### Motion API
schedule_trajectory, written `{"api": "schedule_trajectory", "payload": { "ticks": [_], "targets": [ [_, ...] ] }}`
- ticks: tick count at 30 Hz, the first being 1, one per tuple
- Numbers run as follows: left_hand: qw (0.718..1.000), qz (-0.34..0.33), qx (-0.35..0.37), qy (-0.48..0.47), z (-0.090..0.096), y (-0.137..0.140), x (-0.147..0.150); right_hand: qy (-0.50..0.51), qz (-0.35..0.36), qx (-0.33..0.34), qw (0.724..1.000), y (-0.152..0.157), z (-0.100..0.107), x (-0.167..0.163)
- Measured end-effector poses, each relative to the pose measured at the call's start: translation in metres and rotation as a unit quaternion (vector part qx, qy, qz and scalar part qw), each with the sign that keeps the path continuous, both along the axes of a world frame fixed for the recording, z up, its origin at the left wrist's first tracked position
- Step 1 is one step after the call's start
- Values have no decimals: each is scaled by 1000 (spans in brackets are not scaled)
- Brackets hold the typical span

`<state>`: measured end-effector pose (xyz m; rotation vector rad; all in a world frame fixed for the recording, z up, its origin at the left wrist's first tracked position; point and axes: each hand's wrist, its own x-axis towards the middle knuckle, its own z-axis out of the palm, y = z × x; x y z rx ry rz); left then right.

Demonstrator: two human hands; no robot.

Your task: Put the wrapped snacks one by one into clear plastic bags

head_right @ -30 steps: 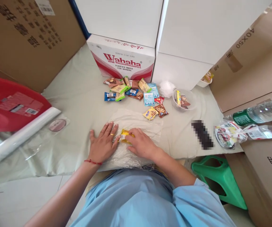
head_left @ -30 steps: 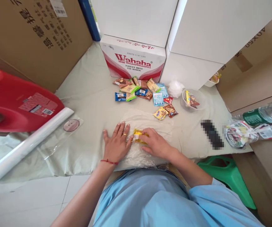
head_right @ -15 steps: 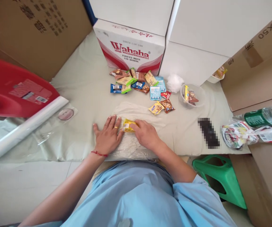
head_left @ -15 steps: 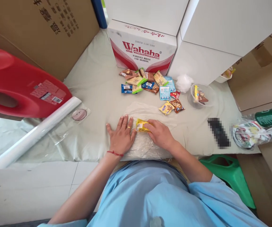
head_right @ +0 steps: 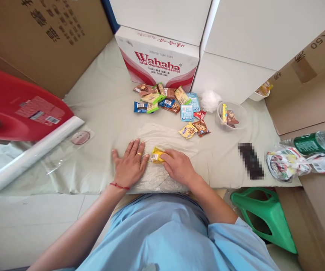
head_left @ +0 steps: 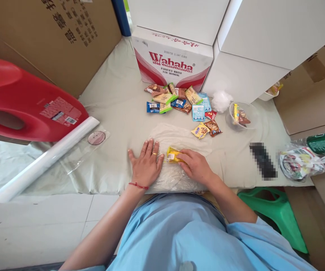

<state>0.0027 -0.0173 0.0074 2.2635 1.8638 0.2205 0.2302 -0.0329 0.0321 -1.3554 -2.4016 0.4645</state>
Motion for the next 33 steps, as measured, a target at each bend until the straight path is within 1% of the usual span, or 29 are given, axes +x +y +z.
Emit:
{"api": "schedule_trajectory", "payload": {
  "ticks": [3,5,9,11,13,15,16,18,20,23,26,29,31,33],
  "targets": [
    [1000,1,2,-6,-1,1,0,-35,-10,-20,999,-3,-2,0],
    [1000,-1,7,-13,-1,1,-1,-36,-14,-30,999,-4,-1,0],
    [999,2,36,-41,2,-4,-11,35,-25,-9,999,-13,10,6],
    [997,-6,58,-54,3,-9,-21,64,12,-12,998,-25,15,14],
    [995,-33,69,-58,2,-16,-34,59,72,-35,995,-41,17,21],
    [995,-57,63,-54,-1,-21,-47,21,117,-64,991,-59,12,26],
    [995,-62,57,-52,-2,-23,-54,-1,124,-73,990,-67,8,28],
    [996,-59,40,-48,-4,-26,-68,-32,114,-77,990,-81,-3,30],
    [997,-64,23,-44,-3,-26,-83,-30,90,-66,993,-87,-13,32],
    [994,-99,6,-41,3,-29,-104,33,68,-44,996,-84,-17,37],
    [982,-182,-15,-50,13,-40,-117,101,61,-47,992,-71,-9,47],
    [962,-264,-50,-57,18,-53,-121,141,39,-67,987,-60,2,56],
    [954,-286,-69,-50,16,-60,-121,159,23,-79,984,-53,10,60],
    [957,-277,-67,-49,10,-63,-121,174,9,-98,980,-48,16,61]
  ]
}}
